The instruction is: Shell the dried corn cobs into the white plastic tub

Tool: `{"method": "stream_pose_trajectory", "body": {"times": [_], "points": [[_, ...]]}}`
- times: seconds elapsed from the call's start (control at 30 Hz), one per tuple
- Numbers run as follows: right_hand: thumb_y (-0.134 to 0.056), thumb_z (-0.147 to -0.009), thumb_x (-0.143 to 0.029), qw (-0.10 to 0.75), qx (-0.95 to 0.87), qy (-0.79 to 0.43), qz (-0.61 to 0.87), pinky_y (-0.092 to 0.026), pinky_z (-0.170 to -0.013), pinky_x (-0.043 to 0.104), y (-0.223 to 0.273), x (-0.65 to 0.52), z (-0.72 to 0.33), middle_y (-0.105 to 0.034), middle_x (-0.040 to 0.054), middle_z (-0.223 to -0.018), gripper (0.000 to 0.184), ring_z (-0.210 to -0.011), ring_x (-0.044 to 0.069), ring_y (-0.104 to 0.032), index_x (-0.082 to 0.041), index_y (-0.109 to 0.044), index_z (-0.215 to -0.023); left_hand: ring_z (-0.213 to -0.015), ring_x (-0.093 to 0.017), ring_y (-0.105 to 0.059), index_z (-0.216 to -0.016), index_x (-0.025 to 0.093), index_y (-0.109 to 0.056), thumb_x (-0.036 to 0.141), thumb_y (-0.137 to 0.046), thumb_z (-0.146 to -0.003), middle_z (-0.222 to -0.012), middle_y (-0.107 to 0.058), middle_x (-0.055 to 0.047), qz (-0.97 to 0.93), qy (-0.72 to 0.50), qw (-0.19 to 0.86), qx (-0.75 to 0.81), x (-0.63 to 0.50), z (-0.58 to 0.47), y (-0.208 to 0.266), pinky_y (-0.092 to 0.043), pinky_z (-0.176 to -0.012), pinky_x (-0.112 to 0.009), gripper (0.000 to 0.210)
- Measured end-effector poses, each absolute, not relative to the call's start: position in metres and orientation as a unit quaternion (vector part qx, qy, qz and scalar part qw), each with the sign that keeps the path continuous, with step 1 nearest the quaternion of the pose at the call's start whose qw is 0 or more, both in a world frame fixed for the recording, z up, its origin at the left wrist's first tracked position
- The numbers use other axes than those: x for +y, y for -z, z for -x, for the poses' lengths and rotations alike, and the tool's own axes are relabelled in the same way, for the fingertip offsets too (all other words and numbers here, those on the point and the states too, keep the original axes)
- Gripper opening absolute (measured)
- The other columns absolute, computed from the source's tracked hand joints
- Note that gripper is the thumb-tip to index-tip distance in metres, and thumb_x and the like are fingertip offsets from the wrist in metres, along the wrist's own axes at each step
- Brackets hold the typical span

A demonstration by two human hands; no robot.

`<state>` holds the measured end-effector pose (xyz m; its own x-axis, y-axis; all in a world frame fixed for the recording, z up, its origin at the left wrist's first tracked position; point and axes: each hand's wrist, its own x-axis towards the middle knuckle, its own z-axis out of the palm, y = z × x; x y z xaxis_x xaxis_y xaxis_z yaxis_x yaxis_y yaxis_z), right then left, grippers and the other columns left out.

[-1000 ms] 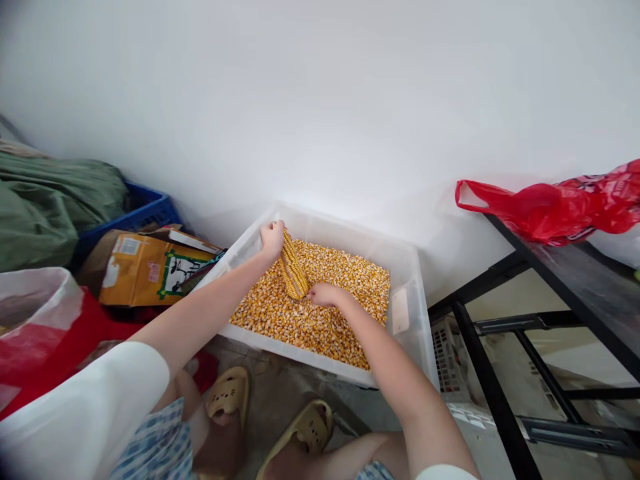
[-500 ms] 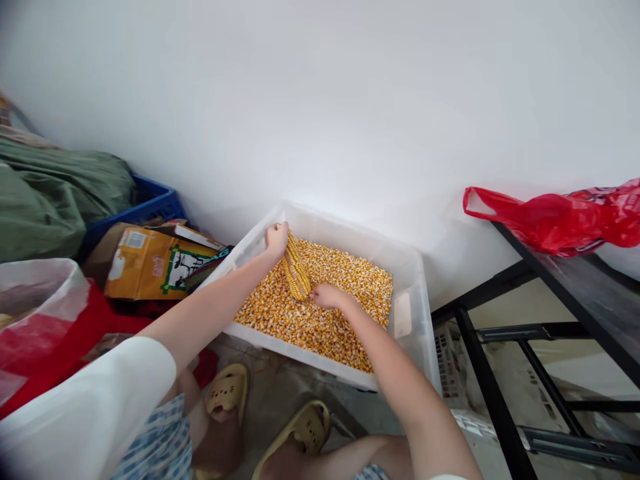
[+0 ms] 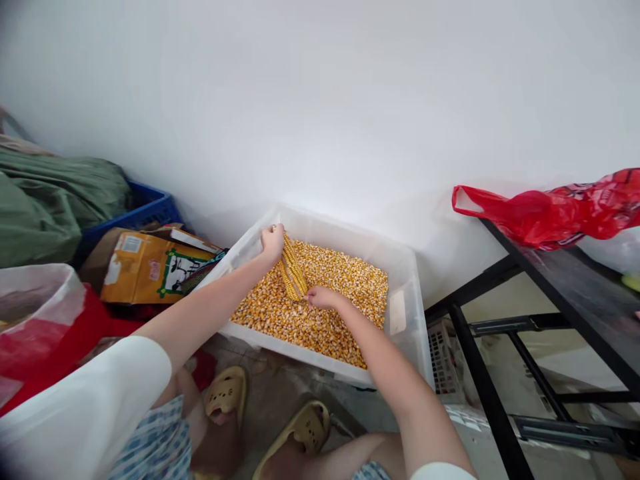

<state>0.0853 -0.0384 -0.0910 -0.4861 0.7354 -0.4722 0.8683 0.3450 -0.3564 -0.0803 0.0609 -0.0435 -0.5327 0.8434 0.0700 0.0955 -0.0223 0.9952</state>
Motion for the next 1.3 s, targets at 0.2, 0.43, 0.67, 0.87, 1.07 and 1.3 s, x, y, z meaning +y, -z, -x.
{"method": "stream_pose_trajectory", "body": {"times": [0.2, 0.43, 0.67, 0.87, 1.07, 1.3], "points": [[-0.040, -0.081, -0.031, 0.153, 0.820, 0.308, -0.457, -0.033, -0.052, 0.017, 0.089, -0.030, -0.083, -0.060, 0.0011, -0.068, 0.028, -0.057, 0.009, -0.048, -0.015, -0.063, -0.079, -0.056, -0.015, -0.051, -0.058, 0.017, -0.049, 0.030, -0.046, -0.065, -0.048, -0.047, 0.001, -0.396, -0.626, 0.361, 0.567, 0.056, 0.066, 0.036, -0.037, -0.050, -0.023, 0.014], [-0.038, -0.080, -0.033, 0.193, 0.863, 0.146, -0.443, -0.036, -0.057, 0.021, 0.062, -0.036, -0.077, -0.064, 0.0064, -0.084, 0.031, -0.068, 0.015, -0.056, -0.018, -0.064, -0.089, -0.053, -0.014, -0.049, -0.058, 0.017, -0.047, 0.029, -0.044, -0.068, -0.047, -0.044, 0.002, -0.367, -0.633, 0.344, 0.589, 0.060, 0.075, 0.039, -0.036, -0.050, -0.022, 0.016], [-0.036, -0.081, -0.036, 0.207, 0.859, 0.069, -0.462, -0.040, -0.068, 0.023, 0.054, -0.047, -0.065, -0.064, 0.0078, -0.095, 0.034, -0.084, 0.018, -0.058, -0.021, -0.063, -0.096, -0.051, -0.011, -0.042, -0.055, 0.017, -0.045, 0.030, -0.044, -0.068, -0.047, -0.039, 0.003, -0.464, -0.605, 0.282, 0.582, 0.059, 0.070, 0.043, -0.030, -0.050, -0.022, 0.019], [-0.039, -0.078, -0.041, 0.228, 0.831, 0.070, -0.503, -0.042, -0.069, 0.026, 0.048, -0.050, -0.061, -0.063, 0.0132, -0.096, 0.040, -0.086, 0.022, -0.059, -0.015, -0.063, -0.096, -0.049, -0.010, -0.036, -0.053, 0.018, -0.042, 0.030, -0.043, -0.070, -0.048, -0.035, 0.003, -0.496, -0.583, 0.249, 0.593, 0.059, 0.069, 0.044, -0.026, -0.050, -0.023, 0.021], [-0.042, -0.078, -0.031, 0.202, 0.839, 0.084, -0.498, -0.041, -0.068, 0.023, 0.028, -0.048, -0.074, -0.064, 0.0100, -0.095, 0.032, -0.083, 0.018, -0.059, -0.017, -0.062, -0.098, -0.049, -0.011, -0.035, -0.054, 0.018, -0.042, 0.030, -0.043, -0.071, -0.048, -0.035, 0.003, -0.511, -0.576, 0.238, 0.592, 0.057, 0.065, 0.041, -0.024, -0.050, -0.023, 0.021], [-0.045, -0.075, -0.032, 0.201, 0.839, 0.046, -0.503, -0.041, -0.073, 0.026, 0.025, -0.053, -0.063, -0.065, 0.0093, -0.094, 0.031, -0.087, 0.020, -0.058, -0.021, -0.064, -0.097, -0.050, -0.011, -0.036, -0.055, 0.018, -0.042, 0.030, -0.042, -0.072, -0.049, -0.035, 0.004, -0.522, -0.564, 0.246, 0.591, 0.053, 0.064, 0.037, -0.025, -0.051, -0.023, 0.021]]}}
